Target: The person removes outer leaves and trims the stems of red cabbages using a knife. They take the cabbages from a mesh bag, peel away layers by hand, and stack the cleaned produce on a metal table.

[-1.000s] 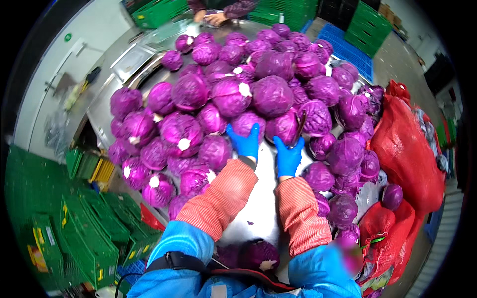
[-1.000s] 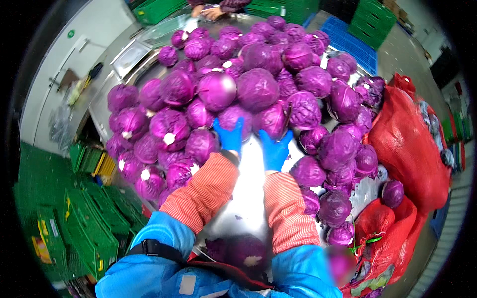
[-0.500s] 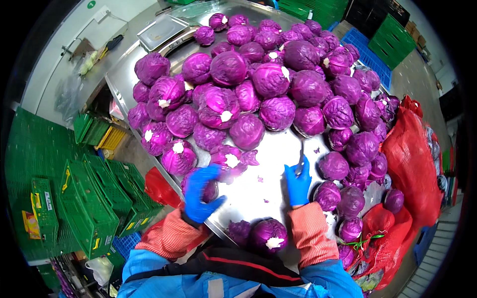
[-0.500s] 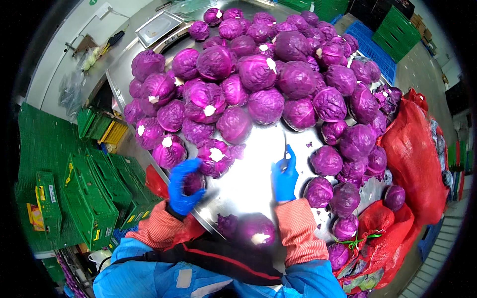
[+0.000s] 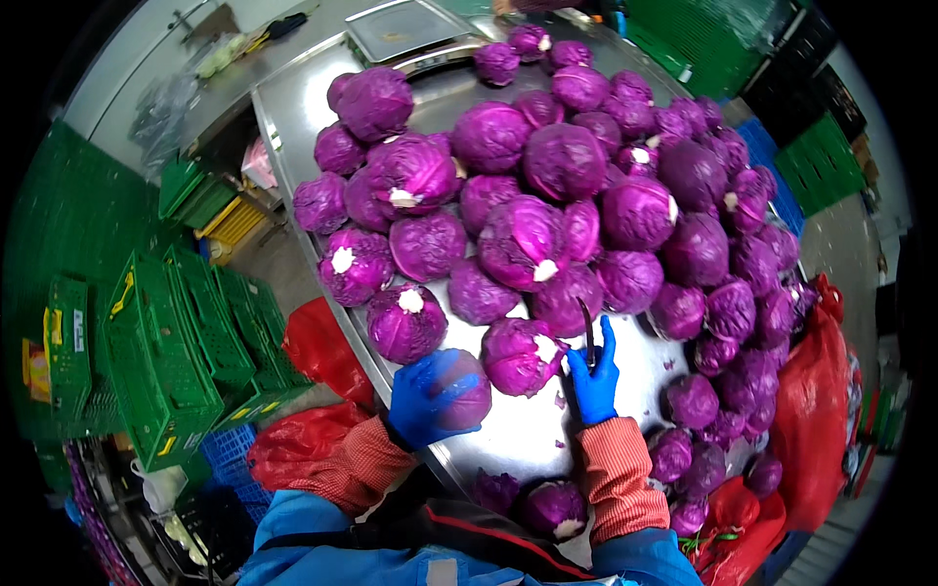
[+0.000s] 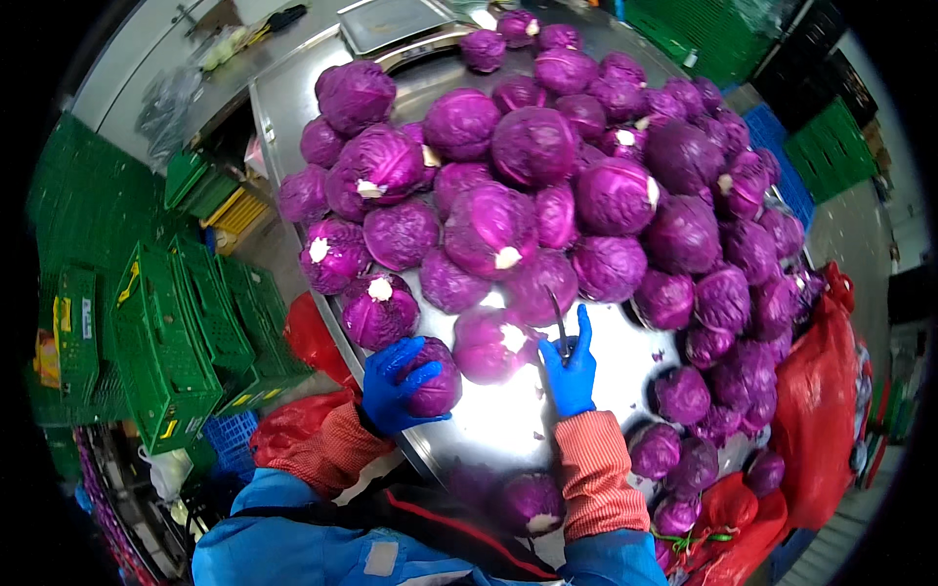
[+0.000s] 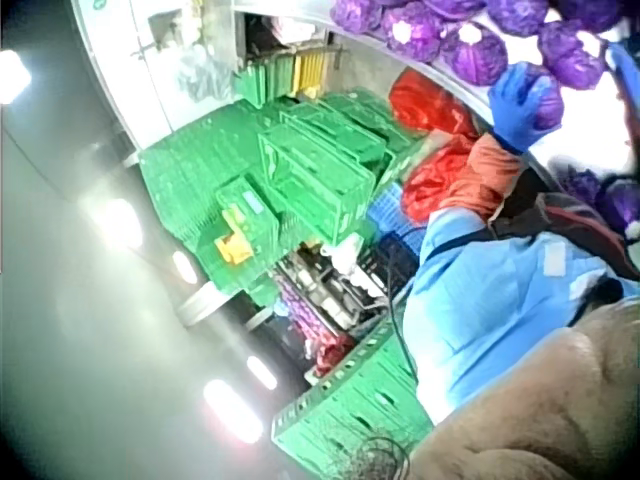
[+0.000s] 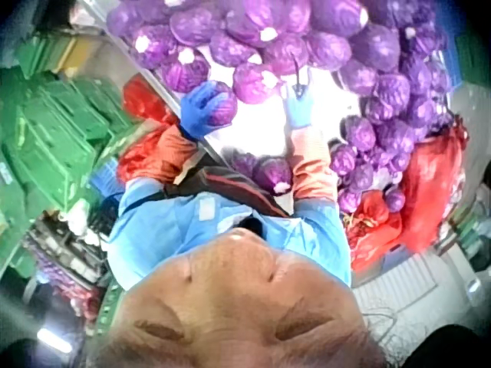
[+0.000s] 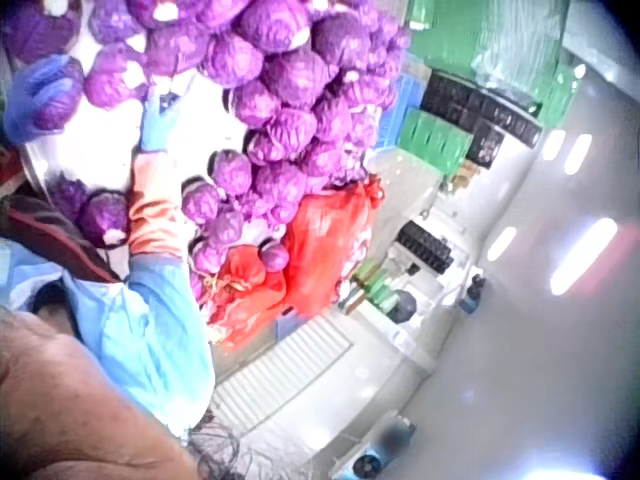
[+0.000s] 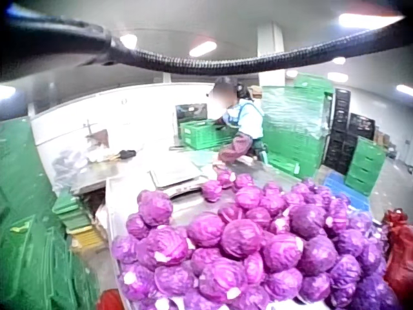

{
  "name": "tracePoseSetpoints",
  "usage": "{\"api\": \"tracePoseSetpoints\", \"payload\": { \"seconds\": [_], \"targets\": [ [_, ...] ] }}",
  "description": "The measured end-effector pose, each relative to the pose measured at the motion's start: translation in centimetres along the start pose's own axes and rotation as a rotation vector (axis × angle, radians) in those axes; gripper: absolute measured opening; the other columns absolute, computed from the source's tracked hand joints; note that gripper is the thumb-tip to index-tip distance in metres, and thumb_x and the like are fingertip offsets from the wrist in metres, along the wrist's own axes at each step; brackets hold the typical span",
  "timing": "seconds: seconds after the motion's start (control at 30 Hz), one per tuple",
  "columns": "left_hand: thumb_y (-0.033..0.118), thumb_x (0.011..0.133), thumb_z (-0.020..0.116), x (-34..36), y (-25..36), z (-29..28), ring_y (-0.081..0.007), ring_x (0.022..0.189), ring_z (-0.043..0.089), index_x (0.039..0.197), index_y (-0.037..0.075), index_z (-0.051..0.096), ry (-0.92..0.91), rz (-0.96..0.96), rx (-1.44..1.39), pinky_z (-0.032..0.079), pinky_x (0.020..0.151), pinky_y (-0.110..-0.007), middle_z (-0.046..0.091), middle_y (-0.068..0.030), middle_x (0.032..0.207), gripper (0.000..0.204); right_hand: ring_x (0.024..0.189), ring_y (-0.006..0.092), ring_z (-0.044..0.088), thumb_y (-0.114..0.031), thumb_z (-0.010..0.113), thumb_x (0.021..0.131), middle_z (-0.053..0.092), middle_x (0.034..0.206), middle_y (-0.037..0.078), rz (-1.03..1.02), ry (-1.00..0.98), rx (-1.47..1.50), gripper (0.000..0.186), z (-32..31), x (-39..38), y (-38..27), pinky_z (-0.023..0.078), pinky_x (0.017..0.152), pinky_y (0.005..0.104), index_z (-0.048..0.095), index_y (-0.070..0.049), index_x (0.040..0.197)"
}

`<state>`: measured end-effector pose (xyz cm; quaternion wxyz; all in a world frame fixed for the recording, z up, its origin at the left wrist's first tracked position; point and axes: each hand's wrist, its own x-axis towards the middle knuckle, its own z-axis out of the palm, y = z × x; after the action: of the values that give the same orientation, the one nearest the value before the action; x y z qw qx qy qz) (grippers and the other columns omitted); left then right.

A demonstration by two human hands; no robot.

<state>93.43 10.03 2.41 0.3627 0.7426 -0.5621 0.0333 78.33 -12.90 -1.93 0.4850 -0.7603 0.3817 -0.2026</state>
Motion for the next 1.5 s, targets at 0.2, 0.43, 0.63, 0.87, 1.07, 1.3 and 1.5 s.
{"api": "tracePoseSetpoints", "payload": {
  "seconds": [0.2, 0.43, 0.63, 0.87, 1.07, 1.3, 1.5],
  "targets": [
    [0.049, 0.054, 0.078, 0.1, -0.5, 0.0, -0.0293, 0.098, 0.058, 0.110, 0.030, 0.061, 0.019, -0.015, 0.077, 0.049, 0.076, -0.041, 0.053, -0.0077, 0.117, 0.061, 0.084, 0.0175, 0.055, -0.018, 0.060, 0.082, 0.058, 0.098, 0.011, 0.043, -0.001, 0.258, 0.065, 1.3, 0.7, -2.4, 0.044, 0.077, 0.0306, 0.027, -0.008, 0.137],
    [0.055, 0.054, 0.076, 0.2, -1.1, 1.5, -0.0292, 0.097, 0.054, 0.107, 0.033, 0.062, 0.006, 0.024, 0.168, 0.045, 0.073, -0.041, 0.050, -0.0034, 0.123, 0.059, 0.101, 0.0220, 0.054, -0.005, 0.062, 0.080, 0.050, 0.118, 0.017, 0.106, 0.077, 0.466, 0.069, 2.6, 2.8, -2.6, 0.044, 0.086, 0.0322, 0.024, -0.009, 0.137],
    [0.059, 0.049, 0.078, 1.5, -1.1, 3.1, -0.0343, 0.108, 0.047, 0.105, 0.029, 0.062, -0.007, 0.009, 0.155, 0.040, 0.086, -0.048, 0.049, -0.0069, 0.123, 0.066, 0.101, 0.0248, 0.057, -0.007, 0.064, 0.080, 0.054, 0.114, 0.020, 0.117, 0.083, 0.435, 0.067, 1.9, 5.6, -2.6, 0.047, 0.087, 0.0350, 0.026, -0.007, 0.135],
    [0.044, 0.044, 0.084, 6.8, -2.1, 4.7, -0.0345, 0.096, 0.056, 0.105, 0.016, 0.063, 0.123, 0.023, 0.105, 0.045, 0.080, -0.048, 0.058, -0.0135, 0.109, 0.070, 0.094, 0.0276, 0.062, -0.024, 0.070, 0.078, 0.061, 0.103, 0.020, 0.027, 0.199, 0.155, 0.065, 2.0, 10.5, -1.9, 0.049, 0.079, 0.0355, 0.036, -0.006, 0.130],
    [0.037, 0.049, 0.083, 10.7, -3.1, 7.1, -0.0333, 0.100, 0.053, 0.107, 0.011, 0.061, 0.268, 0.062, 0.192, 0.041, 0.088, -0.045, 0.058, -0.0096, 0.112, 0.067, 0.077, 0.0411, 0.061, -0.053, 0.054, 0.081, 0.062, 0.085, 0.025, -0.024, 0.184, -0.254, 0.076, 1.9, 16.3, -2.8, 0.047, 0.064, 0.0470, 0.028, -0.008, 0.136],
    [0.028, 0.070, 0.075, 18.3, -10.0, 6.4, -0.0296, 0.094, 0.058, 0.105, 0.005, 0.062, 0.443, -0.338, 0.051, 0.044, 0.085, -0.038, 0.062, -0.0137, 0.102, 0.044, 0.081, 0.0400, 0.061, -0.047, 0.055, 0.082, 0.062, 0.091, 0.026, 0.071, 0.149, -0.211, 0.075, 1.4, 17.7, -8.9, 0.048, 0.068, 0.0466, 0.025, -0.006, 0.137],
    [0.027, 0.073, 0.072, 18.4, -7.0, 6.1, -0.0339, 0.112, 0.046, 0.125, -0.001, 0.044, 0.355, -0.107, 0.084, 0.034, 0.096, -0.041, 0.050, -0.0197, 0.121, 0.066, 0.087, 0.0339, 0.061, -0.038, 0.060, 0.082, 0.060, 0.105, 0.019, -0.332, 0.150, -0.260, 0.058, -5.6, 6.4, -9.4, 0.050, 0.072, 0.0404, 0.043, -0.006, 0.127]
  ]
}}
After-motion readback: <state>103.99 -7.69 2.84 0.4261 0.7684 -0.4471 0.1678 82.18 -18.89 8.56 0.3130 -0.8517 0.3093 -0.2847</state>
